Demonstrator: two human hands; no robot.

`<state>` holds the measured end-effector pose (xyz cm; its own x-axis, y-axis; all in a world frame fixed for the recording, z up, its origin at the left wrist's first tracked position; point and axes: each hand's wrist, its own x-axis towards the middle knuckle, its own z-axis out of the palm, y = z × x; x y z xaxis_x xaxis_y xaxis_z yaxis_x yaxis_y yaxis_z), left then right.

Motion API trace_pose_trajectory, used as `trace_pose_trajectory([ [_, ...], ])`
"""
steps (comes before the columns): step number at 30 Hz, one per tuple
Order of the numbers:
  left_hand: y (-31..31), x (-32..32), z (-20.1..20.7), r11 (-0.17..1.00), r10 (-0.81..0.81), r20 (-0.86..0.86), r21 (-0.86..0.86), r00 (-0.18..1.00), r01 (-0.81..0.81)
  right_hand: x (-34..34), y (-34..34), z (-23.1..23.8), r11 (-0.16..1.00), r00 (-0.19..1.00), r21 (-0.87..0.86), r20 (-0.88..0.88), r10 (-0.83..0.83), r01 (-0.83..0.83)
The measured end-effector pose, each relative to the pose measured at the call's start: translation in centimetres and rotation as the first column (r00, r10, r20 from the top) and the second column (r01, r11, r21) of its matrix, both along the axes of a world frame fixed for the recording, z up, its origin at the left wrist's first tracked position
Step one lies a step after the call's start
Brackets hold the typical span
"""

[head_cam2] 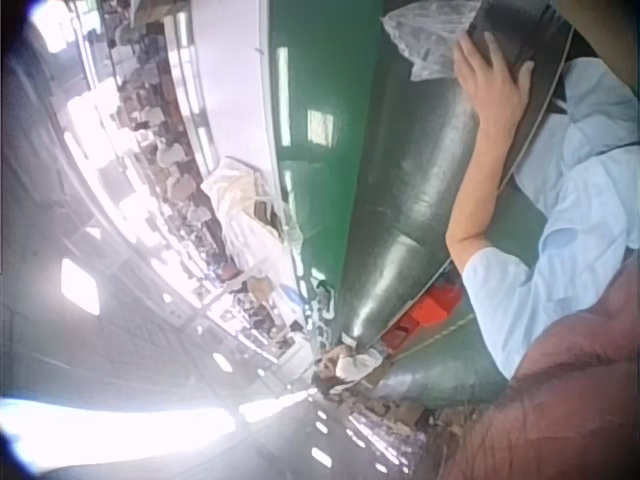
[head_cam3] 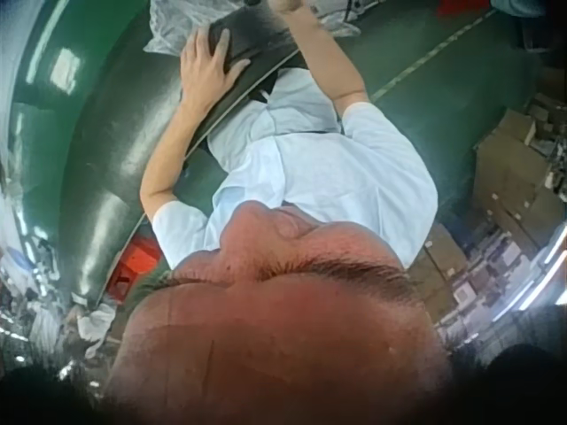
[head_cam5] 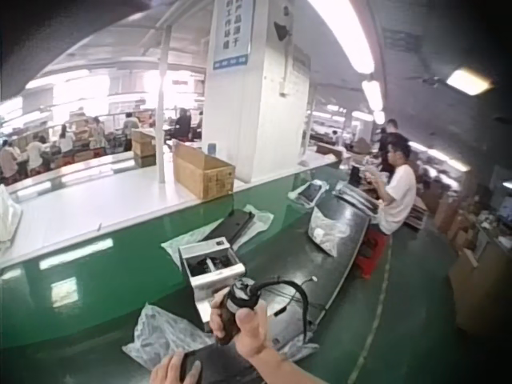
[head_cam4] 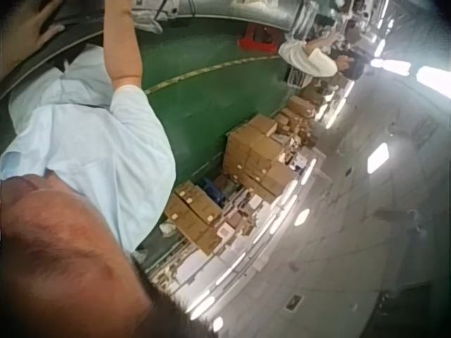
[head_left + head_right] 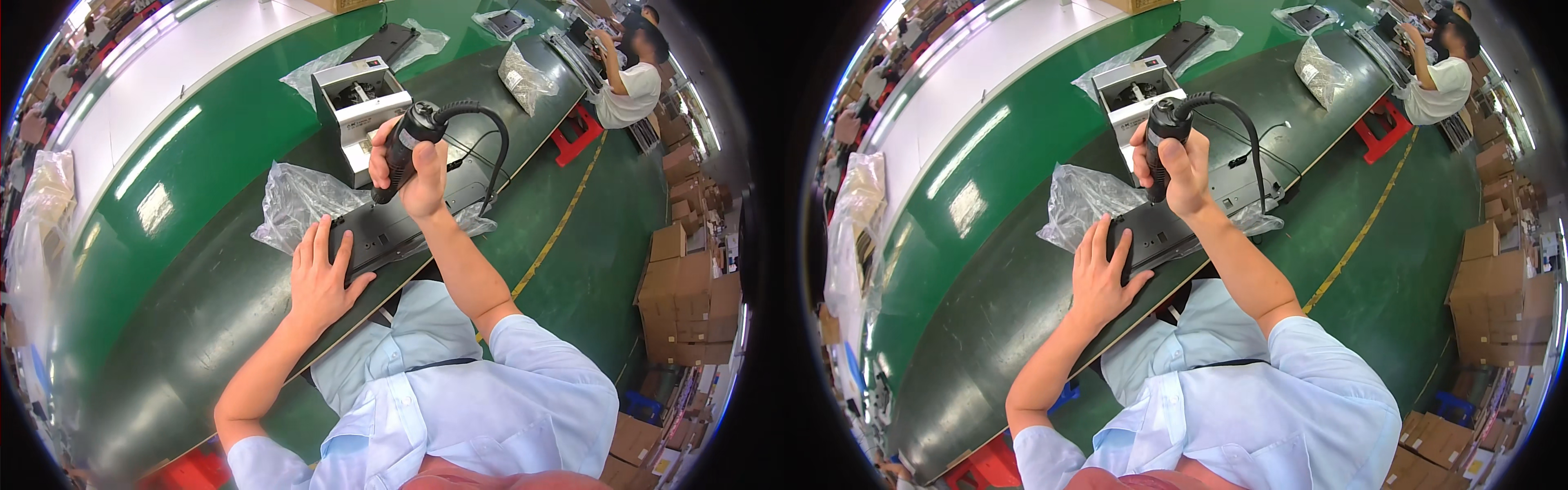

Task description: The person uses an electric screwdriver to drive screws into black plastic electronic housings on an assembly line conveyor, then moves the assembled pieces along the line.

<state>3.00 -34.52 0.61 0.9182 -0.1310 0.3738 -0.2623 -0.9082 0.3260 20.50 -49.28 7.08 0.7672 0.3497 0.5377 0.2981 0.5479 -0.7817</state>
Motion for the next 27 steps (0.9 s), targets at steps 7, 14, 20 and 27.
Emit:
trace_pose_trajectory([
  [7,0.4,0.1,-0.1,1.000,-0.006,0.034,-0.030,0.999,0.007,0.0,1.2,-1.2,0.989,0.999,-0.145,-0.050,0.007,-0.014],
  [14,0.2,-0.1,-0.1,0.999,0.003,0.032,-0.035,0.999,-0.002,0.2,0.3,-0.3,0.996,1.000,-0.090,-0.010,0.003,-0.004],
  [20,-0.1,-0.5,-0.3,0.999,0.013,0.022,-0.045,1.000,-0.012,4.1,-0.1,2.8,0.968,0.948,0.062,0.196,-0.249,0.242],
  [27,-0.2,-1.0,-0.8,0.985,0.088,-0.056,-0.144,0.995,-0.095,1.3,-1.7,1.5,0.995,0.995,-0.027,0.044,-0.092,0.094],
])
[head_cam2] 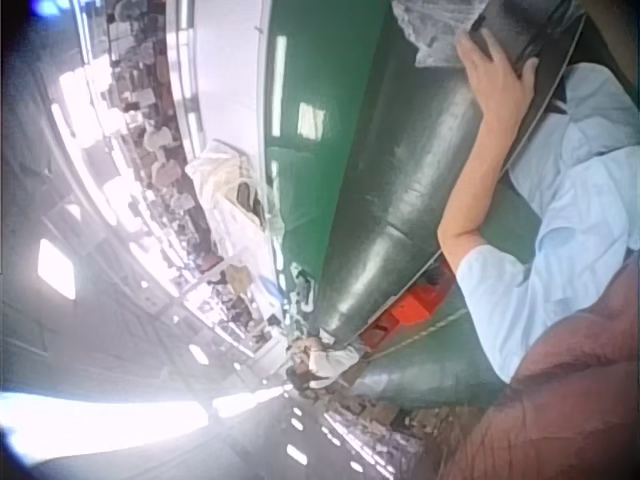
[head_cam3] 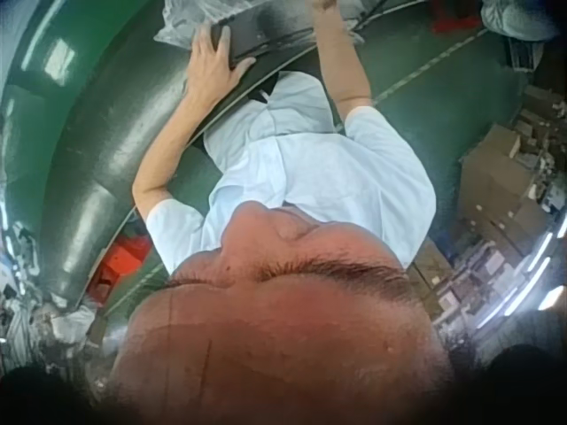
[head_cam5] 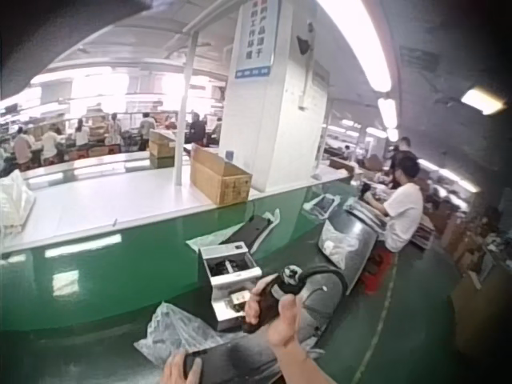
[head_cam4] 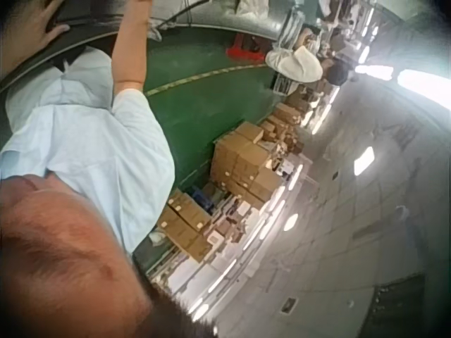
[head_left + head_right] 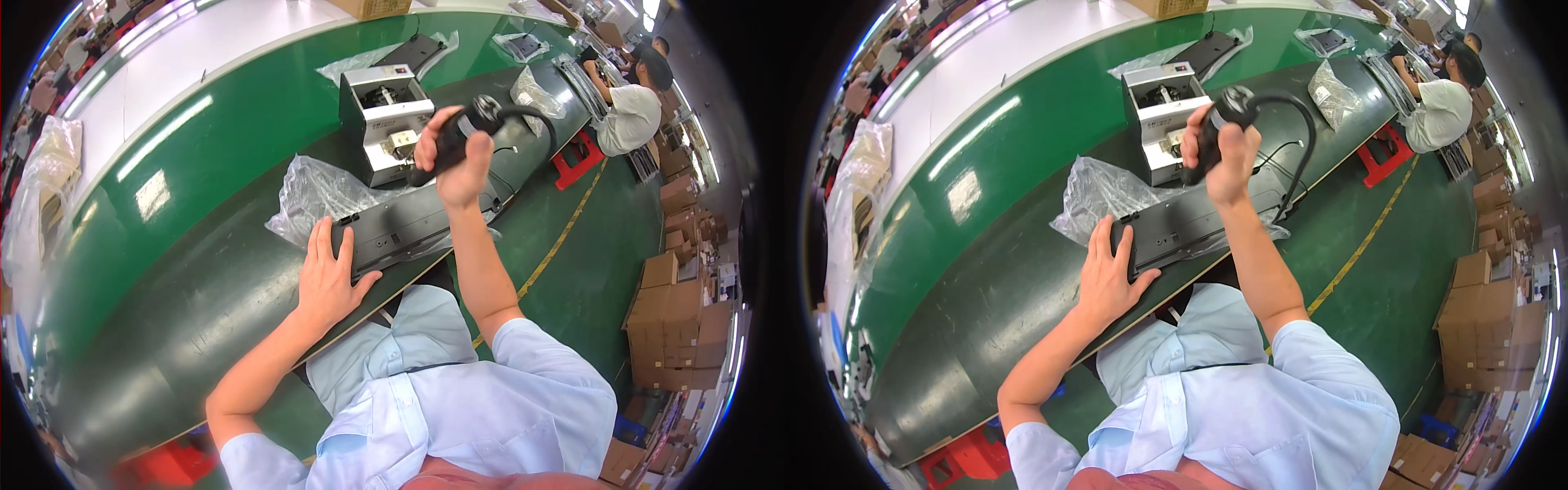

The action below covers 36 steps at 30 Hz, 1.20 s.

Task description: The person uses an electric screwdriver to drive screws into black plastic electronic housings on an assembly line conveyor, then moves the assembled pieces along the line.

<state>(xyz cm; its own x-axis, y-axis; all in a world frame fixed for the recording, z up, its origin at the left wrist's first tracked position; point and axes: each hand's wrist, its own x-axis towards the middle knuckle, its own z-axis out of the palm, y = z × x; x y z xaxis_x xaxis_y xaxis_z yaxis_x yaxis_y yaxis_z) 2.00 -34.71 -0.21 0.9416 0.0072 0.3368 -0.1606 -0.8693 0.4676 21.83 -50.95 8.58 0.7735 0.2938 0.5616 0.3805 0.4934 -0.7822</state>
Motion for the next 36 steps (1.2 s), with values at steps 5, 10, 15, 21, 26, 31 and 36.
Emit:
trace_pose_trajectory([
  [5,0.3,0.0,0.2,0.999,-0.001,0.010,0.053,1.000,0.000,-5.7,0.0,-1.1,0.985,0.983,-0.065,-0.100,0.154,-0.161],
  [10,0.2,0.0,0.3,0.998,0.008,0.006,0.066,1.000,-0.008,-6.9,0.5,-1.6,0.978,0.958,0.026,-0.199,0.206,-0.205],
  [15,0.1,0.0,0.5,0.997,0.013,0.000,0.080,1.000,-0.013,-7.0,0.9,-2.3,0.974,0.961,-0.097,-0.207,0.183,-0.206],
  [21,0.2,-0.2,0.5,0.994,0.022,0.019,0.106,1.000,-0.024,-7.0,1.0,-2.8,0.958,0.954,-0.121,-0.190,0.234,-0.259],
  [26,-0.2,-0.3,0.2,0.995,0.016,0.043,0.094,0.999,-0.020,-4.5,0.1,-0.3,0.996,0.996,-0.025,0.009,0.087,-0.087],
  [31,-0.7,-0.6,0.3,0.993,0.061,0.054,0.095,0.997,-0.066,2.8,2.3,1.8,0.985,0.990,0.160,0.117,-0.078,0.058],
  [36,-0.4,-1.3,0.0,0.999,0.050,0.080,-0.021,0.996,-0.048,2.2,1.8,1.3,0.994,0.994,-0.054,0.063,-0.090,0.093],
])
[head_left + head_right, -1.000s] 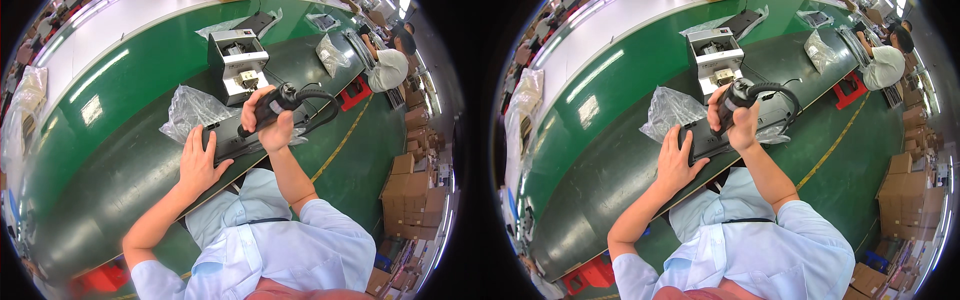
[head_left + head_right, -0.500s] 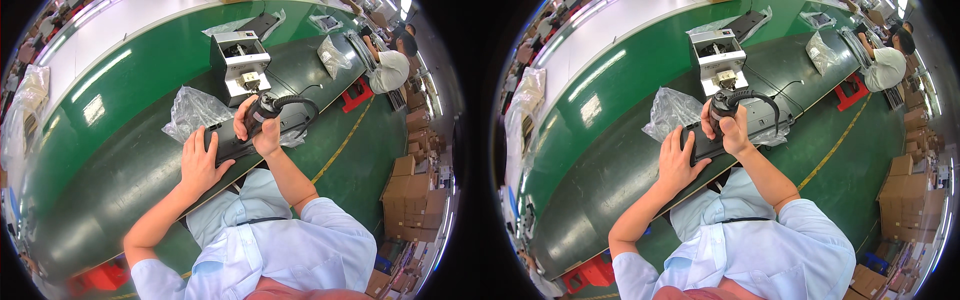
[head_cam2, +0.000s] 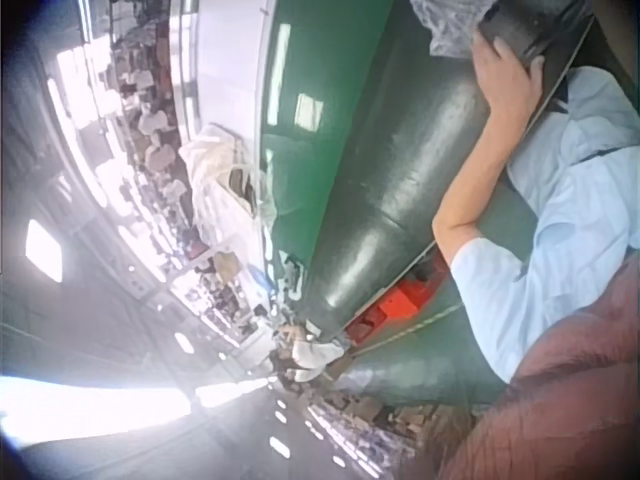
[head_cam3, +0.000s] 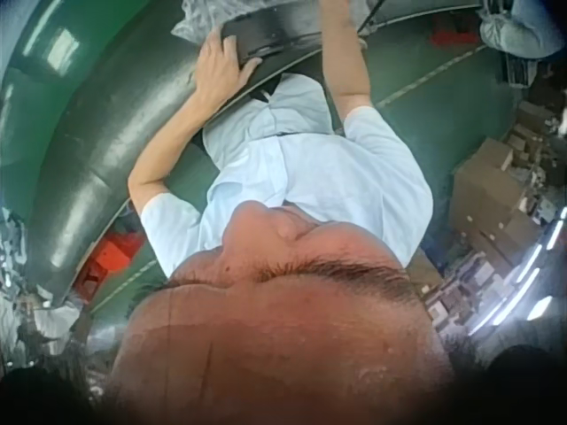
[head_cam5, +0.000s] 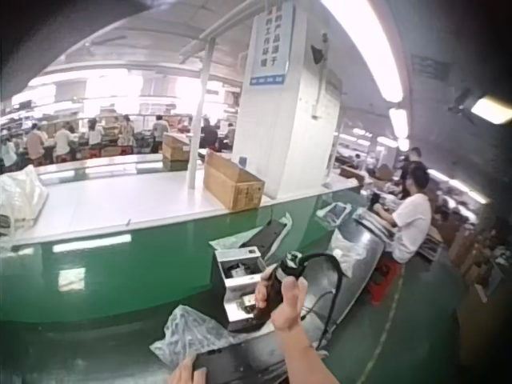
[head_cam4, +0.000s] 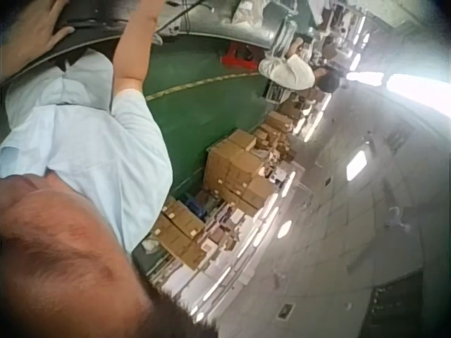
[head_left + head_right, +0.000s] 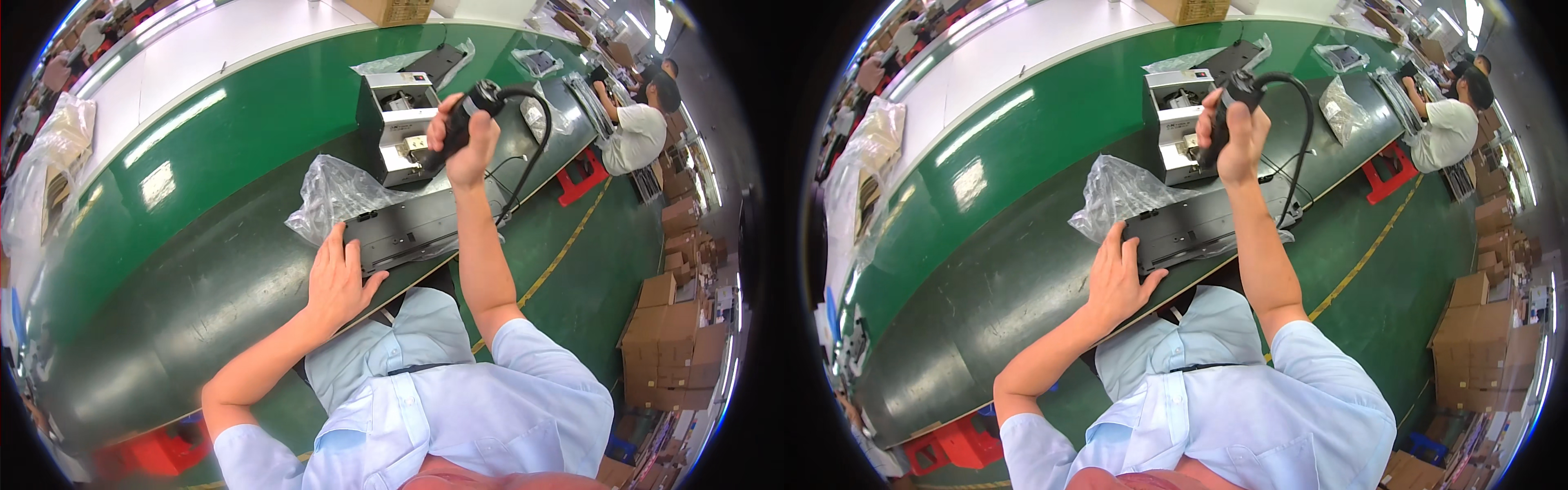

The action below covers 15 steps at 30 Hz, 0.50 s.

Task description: The person uses an electric screwdriver to drive screws into black plastic electronic housings on an assembly line conveyor, then moves the assembled pieces along the line.

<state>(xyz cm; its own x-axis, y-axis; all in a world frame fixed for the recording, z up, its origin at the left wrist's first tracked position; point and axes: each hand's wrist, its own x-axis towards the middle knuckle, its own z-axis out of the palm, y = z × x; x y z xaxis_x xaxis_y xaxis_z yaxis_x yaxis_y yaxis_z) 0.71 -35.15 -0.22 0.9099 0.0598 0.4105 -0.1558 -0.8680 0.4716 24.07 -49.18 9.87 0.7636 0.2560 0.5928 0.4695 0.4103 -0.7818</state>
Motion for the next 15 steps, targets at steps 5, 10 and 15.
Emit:
trace_pose_trajectory([
  [5,-0.2,-0.2,0.4,0.998,-0.052,0.018,0.039,0.998,0.051,-5.2,0.9,-2.0,0.986,0.981,0.039,-0.100,0.165,-0.162],
  [10,-0.1,-0.3,0.7,0.998,-0.051,-0.018,0.028,0.999,0.052,-8.3,5.0,-2.2,0.946,0.933,0.031,-0.161,0.323,-0.322],
  [15,-0.3,0.1,0.7,0.998,-0.050,-0.015,0.028,0.999,0.051,-8.2,7.0,-3.7,0.942,0.916,0.051,-0.221,0.335,-0.332],
])
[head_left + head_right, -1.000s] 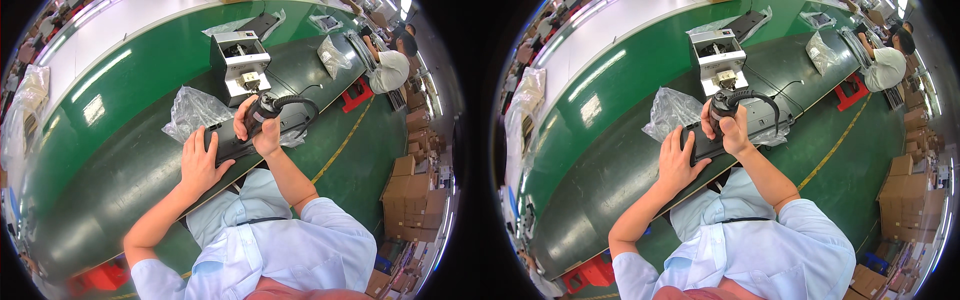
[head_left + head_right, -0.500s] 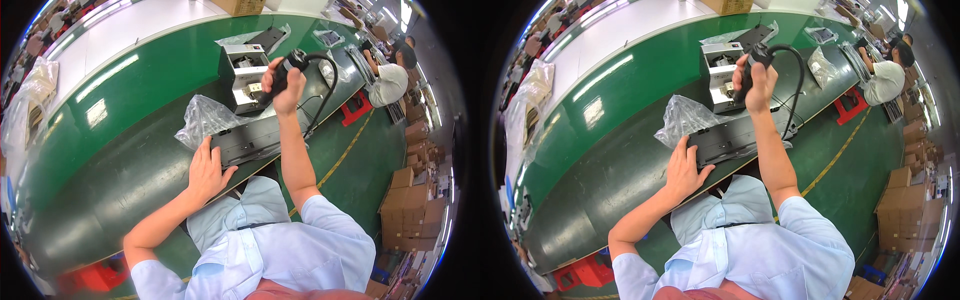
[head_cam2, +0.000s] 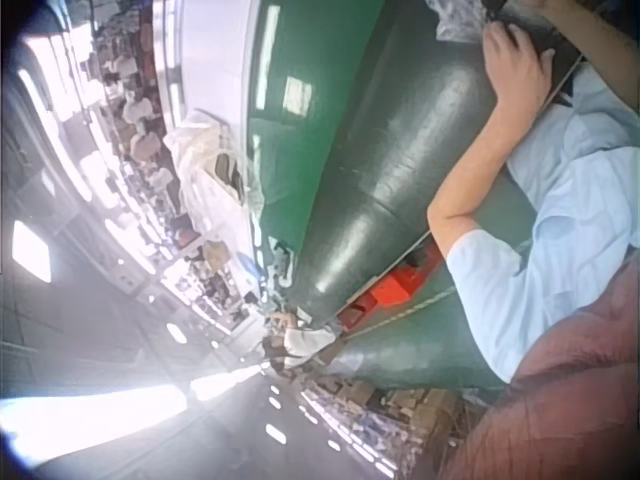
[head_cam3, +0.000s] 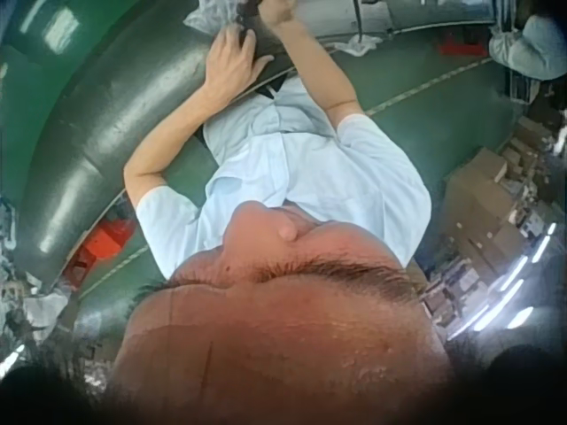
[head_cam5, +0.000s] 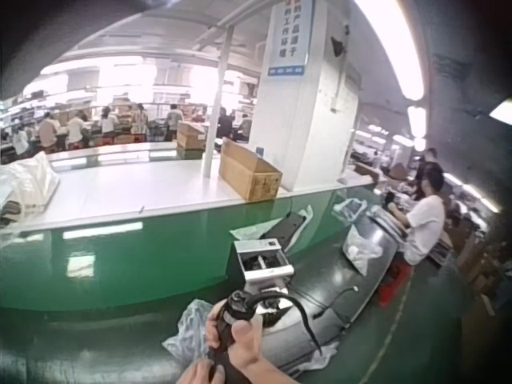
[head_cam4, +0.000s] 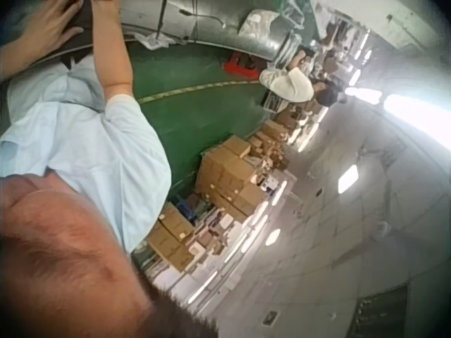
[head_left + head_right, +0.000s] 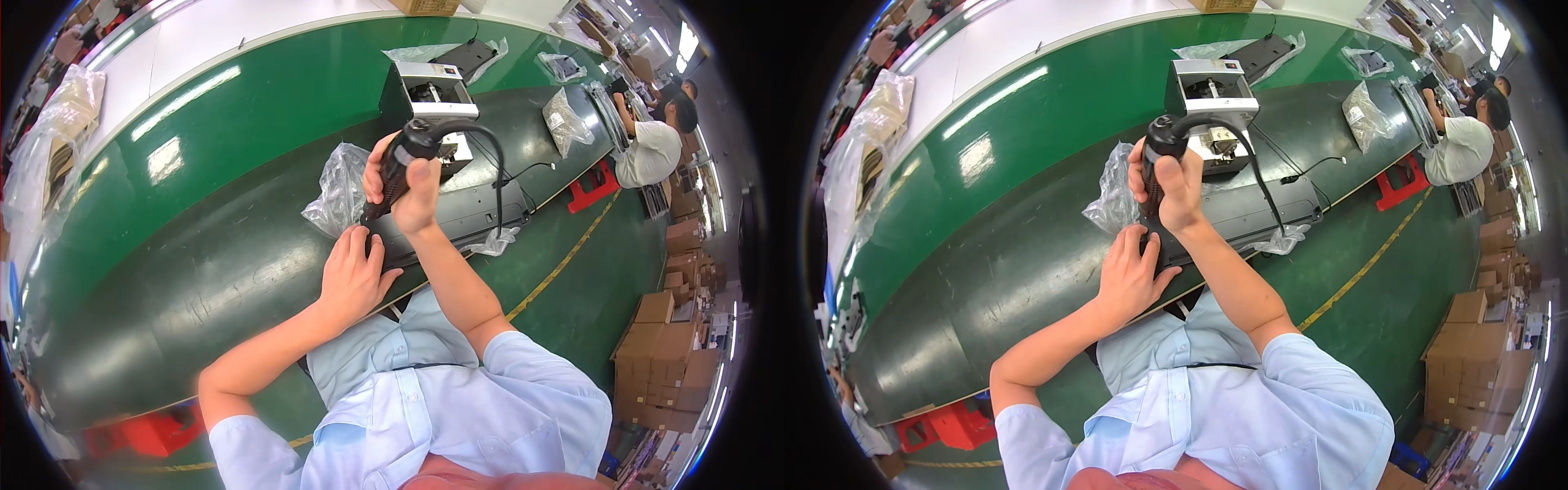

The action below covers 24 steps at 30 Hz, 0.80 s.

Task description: The person uses an electric screwdriver to drive screws into black plastic electronic housings on an assembly line conveyor, then moves the assembled pieces along the line.

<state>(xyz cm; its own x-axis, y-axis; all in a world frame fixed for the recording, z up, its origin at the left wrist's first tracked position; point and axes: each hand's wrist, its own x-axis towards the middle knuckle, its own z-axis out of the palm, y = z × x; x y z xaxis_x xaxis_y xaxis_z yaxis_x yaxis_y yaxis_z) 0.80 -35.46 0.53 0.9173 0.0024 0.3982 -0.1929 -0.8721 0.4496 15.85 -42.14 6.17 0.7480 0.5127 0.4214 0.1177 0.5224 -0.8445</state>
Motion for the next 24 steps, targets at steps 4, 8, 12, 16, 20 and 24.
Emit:
trace_pose_trajectory([
  [4,0.2,0.1,-0.2,1.000,0.002,0.032,0.016,0.999,-0.003,-0.1,0.6,-0.1,0.998,0.999,-0.057,0.016,0.041,-0.040],
  [8,0.2,0.0,-0.5,1.000,-0.005,0.049,0.004,0.999,0.005,-0.2,0.6,-0.5,0.994,0.996,-0.057,-0.005,0.091,-0.091],
  [12,0.3,0.0,-0.6,1.000,0.009,0.021,-0.010,1.000,-0.009,1.3,-2.1,0.4,0.999,0.997,0.053,0.072,0.008,-0.012],
  [16,0.6,0.2,0.0,1.000,-0.015,0.023,0.016,1.000,0.014,5.5,-6.0,4.1,0.950,0.940,0.212,0.206,-0.273,0.230],
  [20,1.0,0.9,-0.3,0.998,-0.049,-0.016,0.033,0.999,0.049,9.2,-6.3,3.9,0.913,0.888,0.169,0.223,-0.403,0.372],
  [24,1.6,1.0,-0.3,0.998,-0.062,-0.048,0.029,0.997,0.064,8.2,-7.3,3.3,0.931,0.900,0.122,0.240,-0.364,0.344],
])
